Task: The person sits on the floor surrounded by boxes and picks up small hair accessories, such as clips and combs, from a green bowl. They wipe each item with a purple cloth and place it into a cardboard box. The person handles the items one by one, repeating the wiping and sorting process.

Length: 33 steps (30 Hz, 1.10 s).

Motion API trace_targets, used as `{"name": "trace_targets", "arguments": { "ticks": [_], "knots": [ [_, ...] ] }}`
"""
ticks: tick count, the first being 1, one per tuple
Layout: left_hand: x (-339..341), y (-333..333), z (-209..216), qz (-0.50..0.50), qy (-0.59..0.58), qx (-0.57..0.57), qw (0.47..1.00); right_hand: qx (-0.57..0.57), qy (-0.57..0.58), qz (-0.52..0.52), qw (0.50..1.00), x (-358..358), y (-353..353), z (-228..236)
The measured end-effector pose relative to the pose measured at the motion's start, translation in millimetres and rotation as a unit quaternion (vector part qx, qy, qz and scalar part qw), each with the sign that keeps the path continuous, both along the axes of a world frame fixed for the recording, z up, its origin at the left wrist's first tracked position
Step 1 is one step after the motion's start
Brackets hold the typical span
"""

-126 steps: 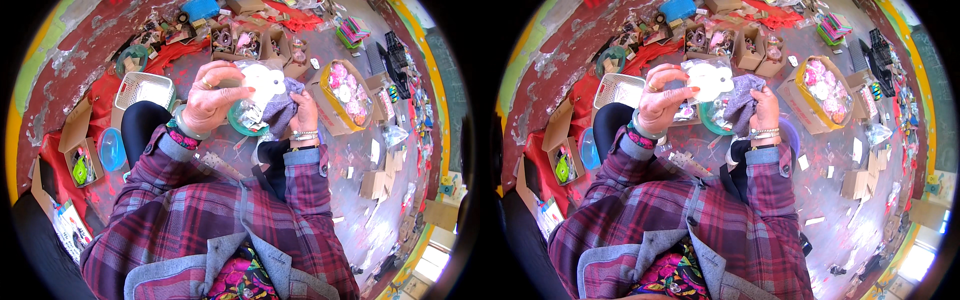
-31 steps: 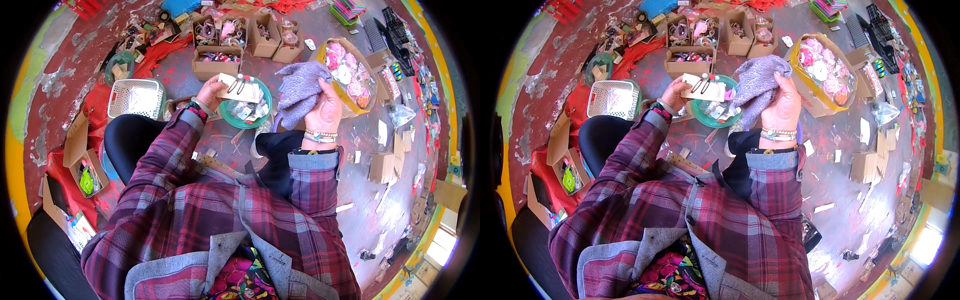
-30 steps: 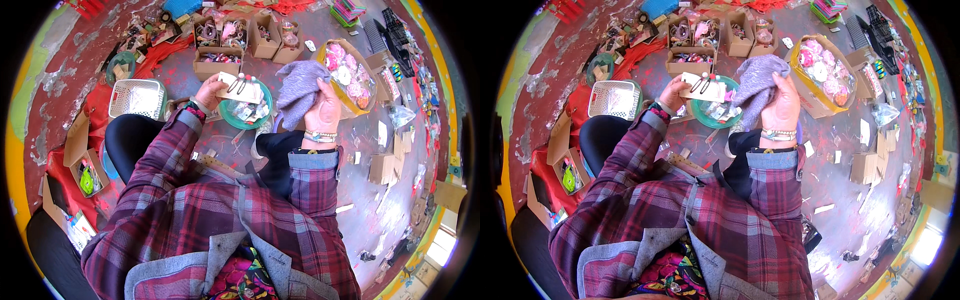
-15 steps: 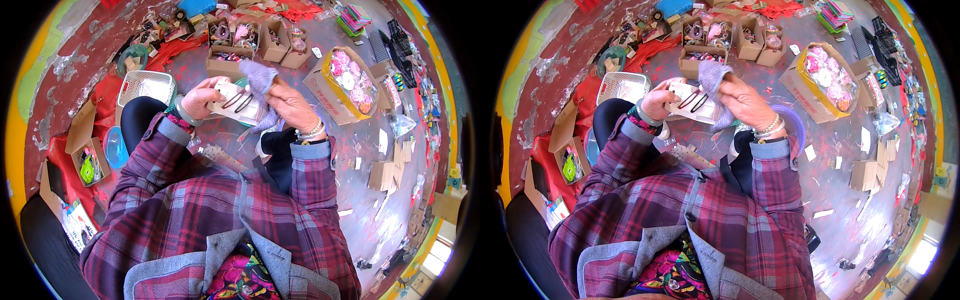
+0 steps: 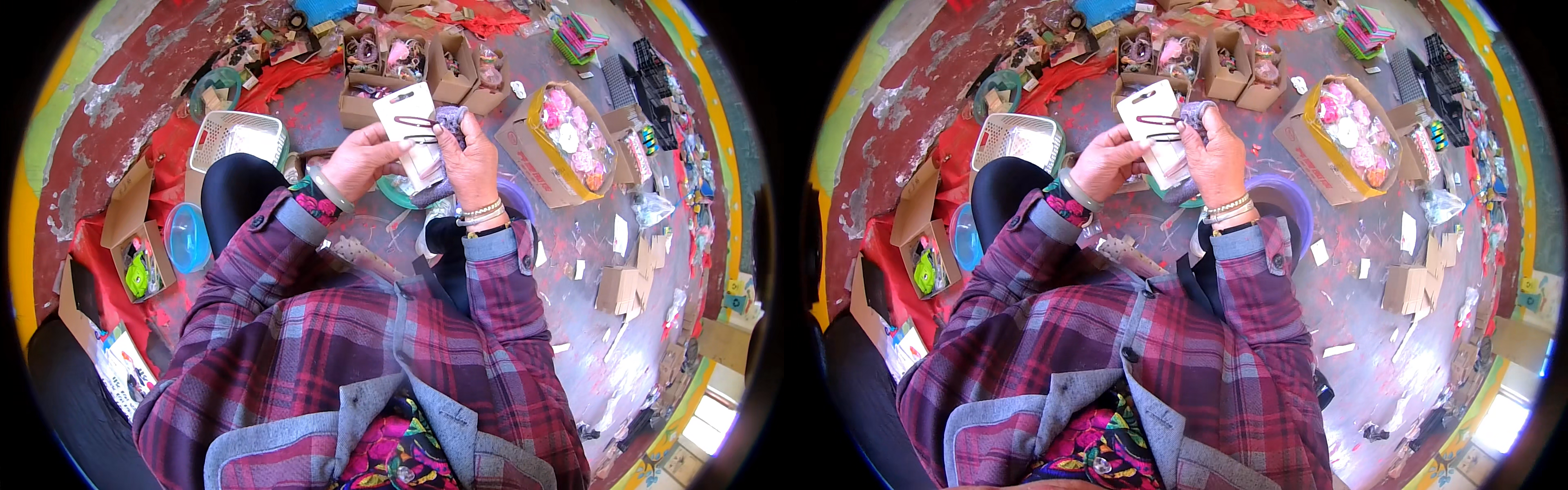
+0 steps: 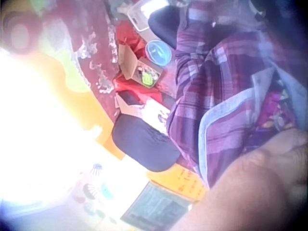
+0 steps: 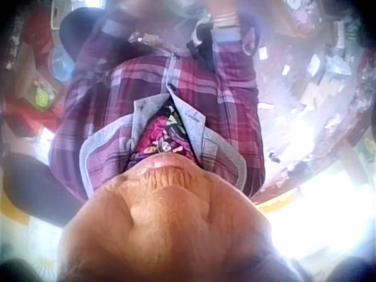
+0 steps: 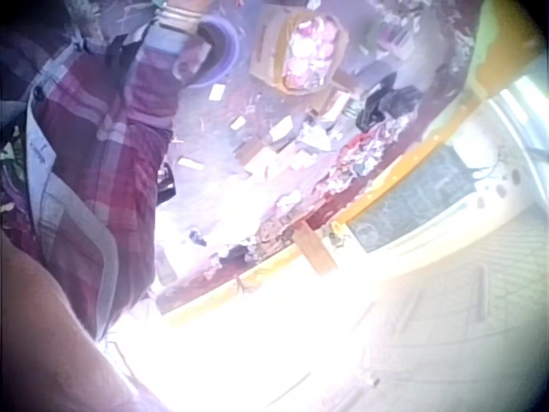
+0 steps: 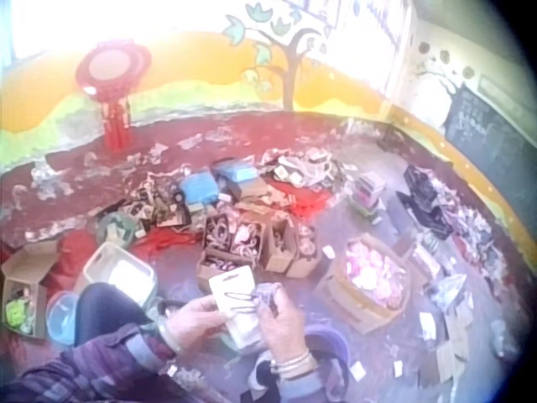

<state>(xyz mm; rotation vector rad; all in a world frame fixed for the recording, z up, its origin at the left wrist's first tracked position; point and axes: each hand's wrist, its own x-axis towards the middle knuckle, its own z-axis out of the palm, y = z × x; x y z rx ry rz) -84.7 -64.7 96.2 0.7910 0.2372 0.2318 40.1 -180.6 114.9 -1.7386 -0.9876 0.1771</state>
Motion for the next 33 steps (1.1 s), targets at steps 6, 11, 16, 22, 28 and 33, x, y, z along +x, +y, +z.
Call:
{"name": "trace_targets", "arguments": {
  "ticks": [6,11,16,22,28,33],
  "knots": [
    [1,4,4,0.022,0.052,0.005,0.998,0.022,0.168,0.053,0.984,5,4,-4],
    [-3,17,4,0.008,0.065,-0.033,0.997,0.08,0.434,0.047,0.896,13,0,-7],
    [-8,30,-3,0.02,0.029,-0.056,0.998,0.107,0.52,0.061,0.845,13,-4,6],
    [-8,34,-2,0.05,0.037,-0.049,0.997,0.028,0.479,0.172,0.861,9,-2,3],
    [-6,25,0,0.027,0.056,-0.05,0.997,0.019,0.381,0.164,0.91,1,5,8],
    [-9,18,0,0.039,0.082,-0.025,0.996,0.042,0.382,0.129,0.914,0,6,4]
  ]
}}
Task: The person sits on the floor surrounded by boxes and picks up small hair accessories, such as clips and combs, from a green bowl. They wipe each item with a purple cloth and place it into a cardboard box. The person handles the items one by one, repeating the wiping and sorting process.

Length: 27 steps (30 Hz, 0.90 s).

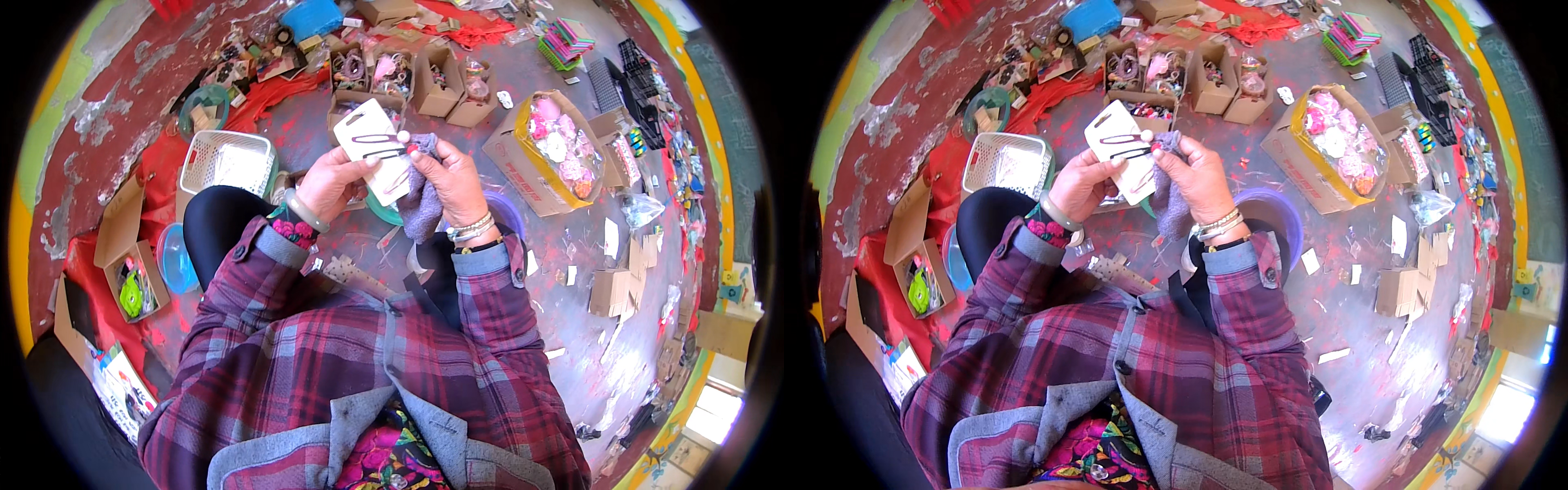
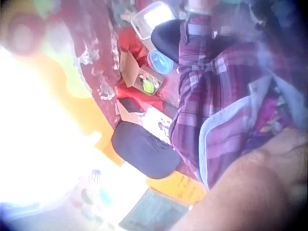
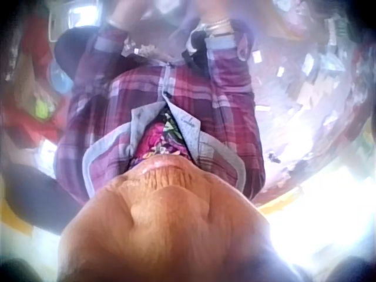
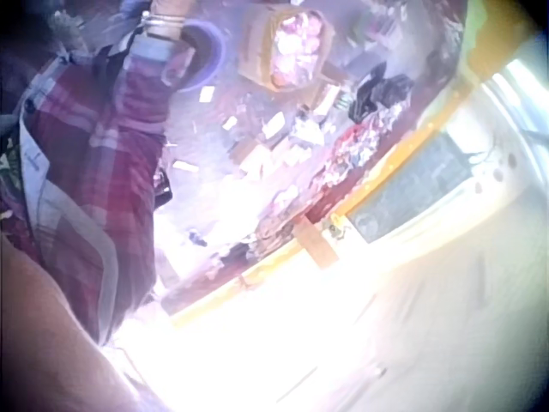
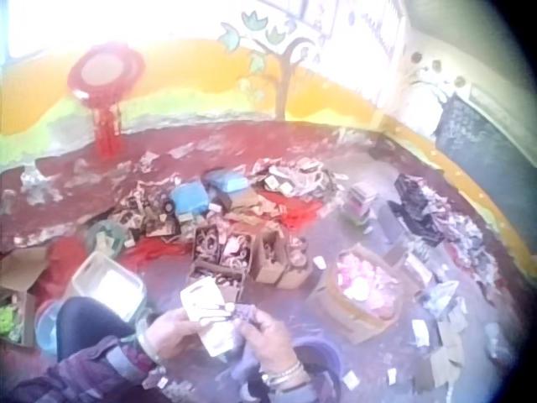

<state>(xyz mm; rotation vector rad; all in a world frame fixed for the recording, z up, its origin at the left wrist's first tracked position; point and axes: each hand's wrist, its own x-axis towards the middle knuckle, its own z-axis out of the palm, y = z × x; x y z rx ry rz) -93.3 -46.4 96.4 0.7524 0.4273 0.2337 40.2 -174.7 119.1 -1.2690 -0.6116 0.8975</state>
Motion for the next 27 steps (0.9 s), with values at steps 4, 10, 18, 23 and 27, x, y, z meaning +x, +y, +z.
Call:
{"name": "trace_targets", "arguments": {
  "ticks": [4,10,18,23,27],
  "knots": [
    [-3,3,1,-0.062,-0.009,-0.016,0.998,-0.006,-0.099,-0.042,0.994,-6,0,6],
    [1,-7,7,-0.035,-0.002,-0.074,0.997,-0.012,-0.191,-0.095,0.977,-7,3,-1],
    [-2,-1,11,-0.072,-0.026,-0.062,0.995,0.009,-0.187,-0.133,0.973,-4,3,-12],
    [-3,8,18,-0.029,-0.033,-0.012,0.999,-0.063,-0.103,-0.125,0.985,13,-6,-17],
    [-8,26,6,0.027,-0.019,-0.003,0.999,-0.197,-0.241,-0.1,0.945,26,-19,1]
  ]
}}
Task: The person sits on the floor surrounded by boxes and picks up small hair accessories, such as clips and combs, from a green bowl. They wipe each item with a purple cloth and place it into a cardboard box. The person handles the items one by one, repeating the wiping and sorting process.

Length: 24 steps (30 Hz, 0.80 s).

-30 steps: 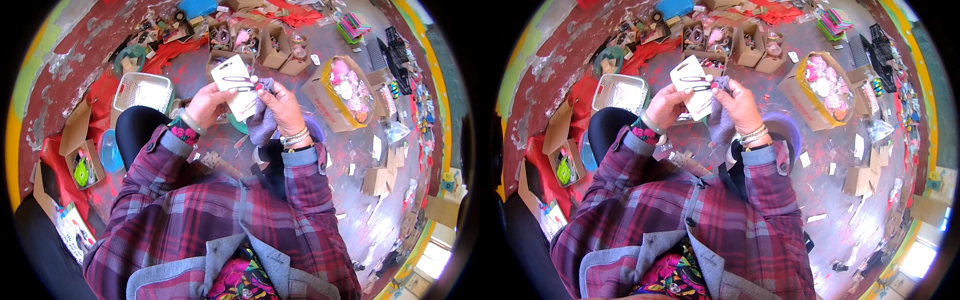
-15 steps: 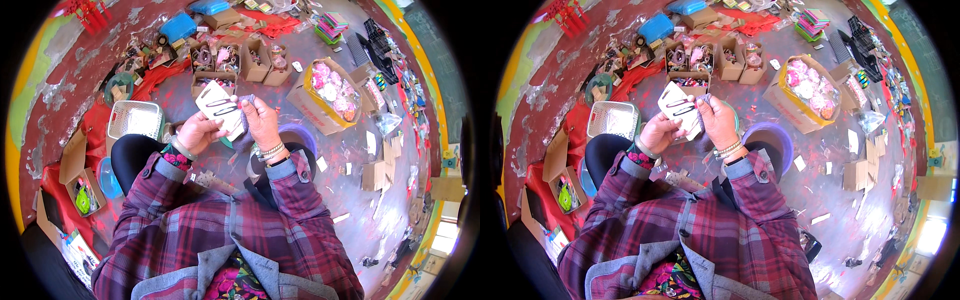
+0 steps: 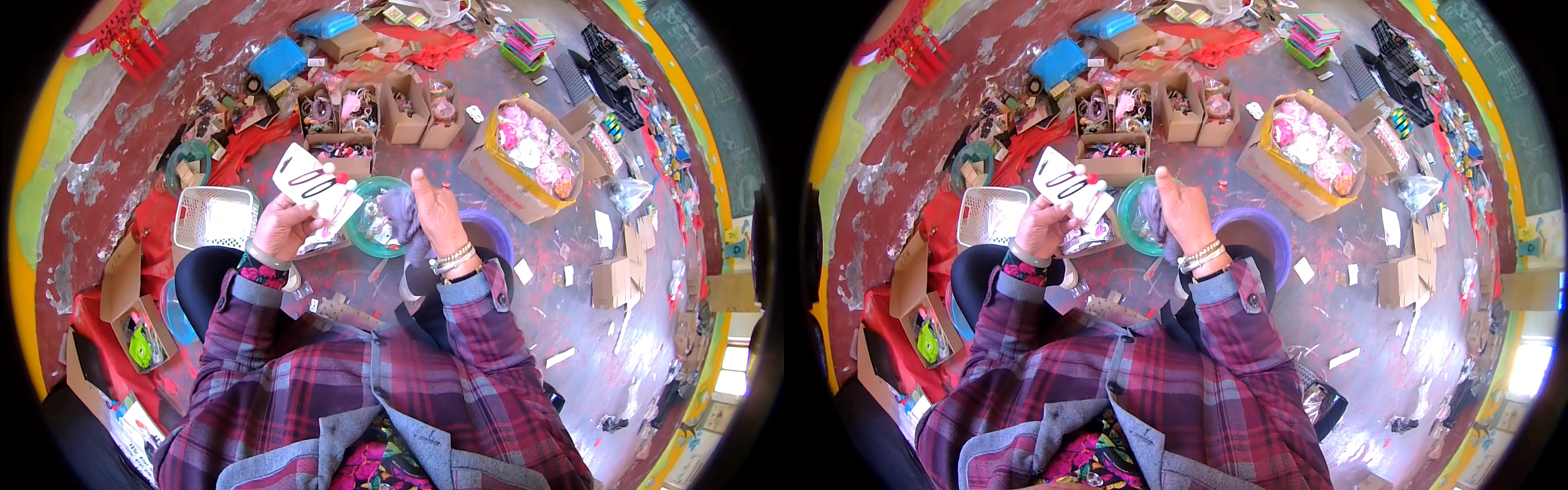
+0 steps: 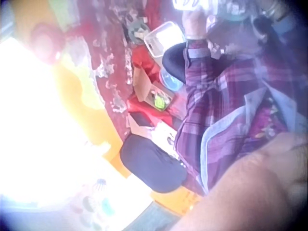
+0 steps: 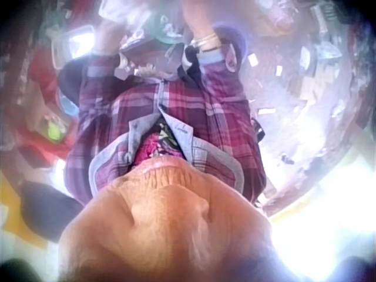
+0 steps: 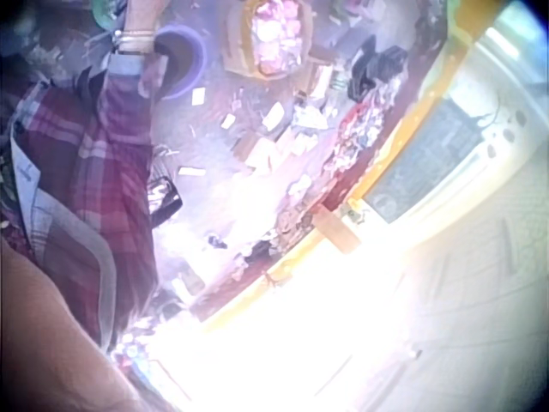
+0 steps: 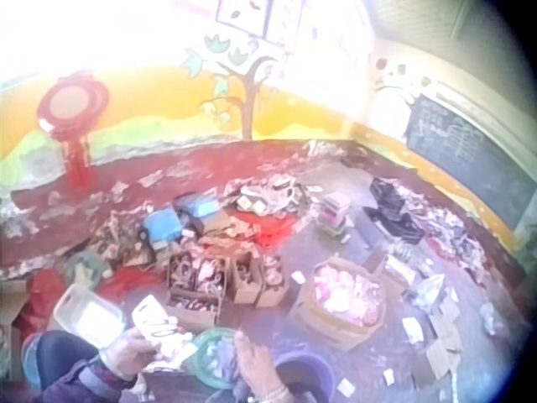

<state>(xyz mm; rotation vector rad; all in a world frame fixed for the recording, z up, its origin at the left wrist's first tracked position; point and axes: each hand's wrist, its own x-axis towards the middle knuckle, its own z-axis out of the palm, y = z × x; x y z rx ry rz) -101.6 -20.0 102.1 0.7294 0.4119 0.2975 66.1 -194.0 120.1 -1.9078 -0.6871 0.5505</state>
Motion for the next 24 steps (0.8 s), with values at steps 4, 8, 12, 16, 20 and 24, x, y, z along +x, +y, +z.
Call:
{"name": "trace_targets", "arguments": {
  "ticks": [4,8,12,16,20,24],
  "knots": [
    [-2,7,-4,0.009,0.012,0.011,1.0,-0.004,-0.128,0.057,0.99,-5,-11,-1],
    [7,1,7,0.002,-0.005,0.017,1.0,0.041,-0.102,0.046,0.993,-10,-2,8],
    [11,3,2,-0.026,-0.004,0.022,0.999,0.085,0.013,0.125,0.988,1,5,-3],
    [13,10,-2,-0.033,0.012,0.043,0.998,0.09,0.181,0.175,0.963,7,13,0],
    [22,22,-10,-0.017,0.016,0.026,0.999,0.055,0.177,0.197,0.963,10,28,6],
    [23,29,-23,-0.032,0.042,0.018,0.998,0.066,0.211,0.21,0.952,8,43,-1]
  ]
}}
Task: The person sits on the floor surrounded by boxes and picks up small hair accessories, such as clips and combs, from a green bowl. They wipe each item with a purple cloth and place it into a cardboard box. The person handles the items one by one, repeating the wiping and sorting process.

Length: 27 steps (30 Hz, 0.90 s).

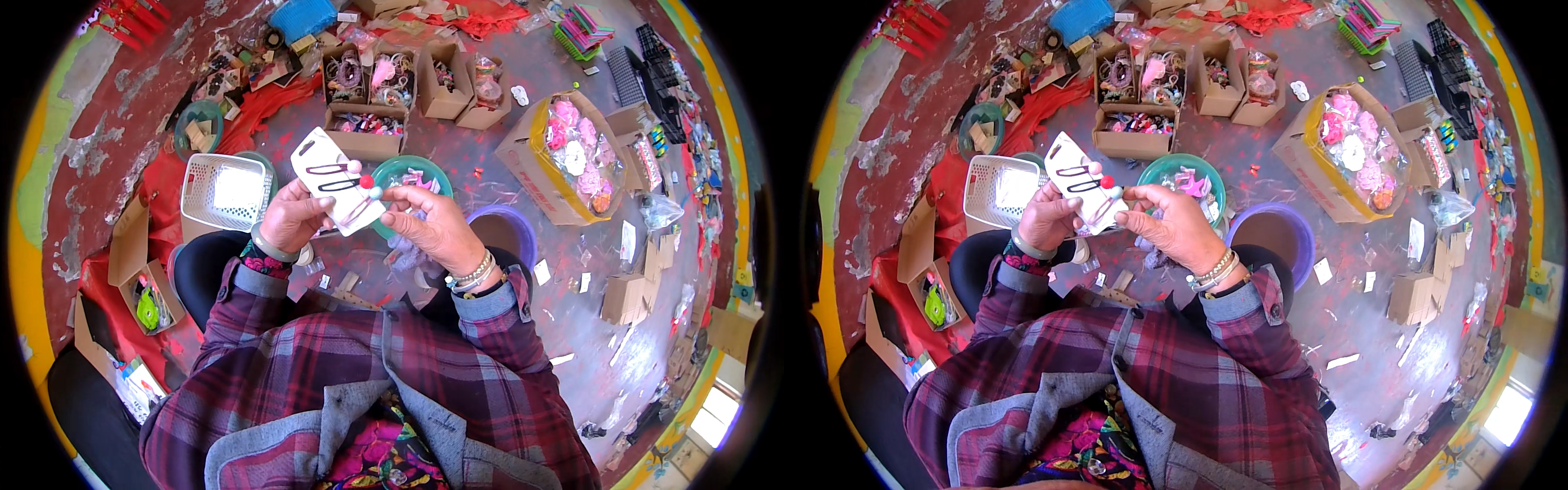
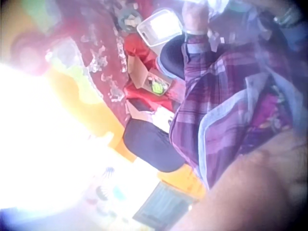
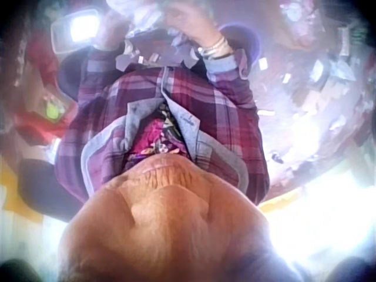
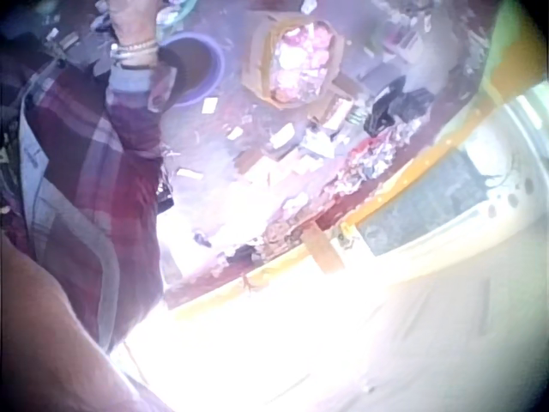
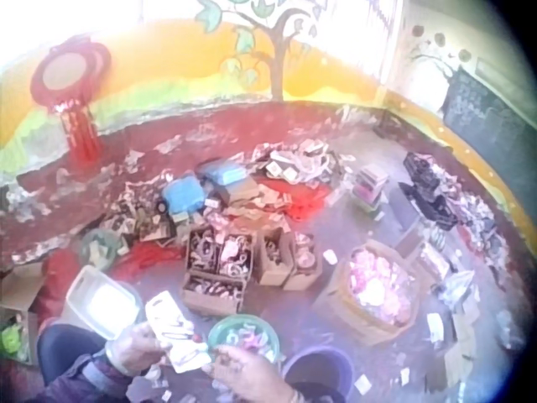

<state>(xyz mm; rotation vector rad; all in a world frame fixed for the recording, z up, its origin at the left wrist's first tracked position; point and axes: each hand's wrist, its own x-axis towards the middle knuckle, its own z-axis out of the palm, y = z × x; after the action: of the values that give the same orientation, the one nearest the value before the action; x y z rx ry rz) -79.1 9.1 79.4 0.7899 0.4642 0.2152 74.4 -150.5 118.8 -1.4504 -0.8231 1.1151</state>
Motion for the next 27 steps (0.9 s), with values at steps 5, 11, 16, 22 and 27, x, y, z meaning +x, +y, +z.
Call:
{"name": "trace_targets", "arguments": {
  "ticks": [5,11,16,22,27],
  "knots": [
    [-5,5,-6,-0.04,0.02,0.015,0.999,-0.038,0.04,0.032,0.998,2,7,-4],
    [-12,6,3,-0.081,-0.004,0.013,0.997,-0.033,0.06,0.069,0.995,-1,7,-2],
    [-10,5,-3,-0.058,0.006,0.011,0.998,-0.046,0.086,0.024,0.995,-1,8,-4],
    [-6,4,1,0.005,-0.004,-0.044,0.999,-0.037,0.1,0.005,0.994,0,8,-3],
    [-8,0,3,0.048,-0.035,-0.019,0.998,-0.038,0.026,0.015,0.999,-3,7,-7]
  ]
}}
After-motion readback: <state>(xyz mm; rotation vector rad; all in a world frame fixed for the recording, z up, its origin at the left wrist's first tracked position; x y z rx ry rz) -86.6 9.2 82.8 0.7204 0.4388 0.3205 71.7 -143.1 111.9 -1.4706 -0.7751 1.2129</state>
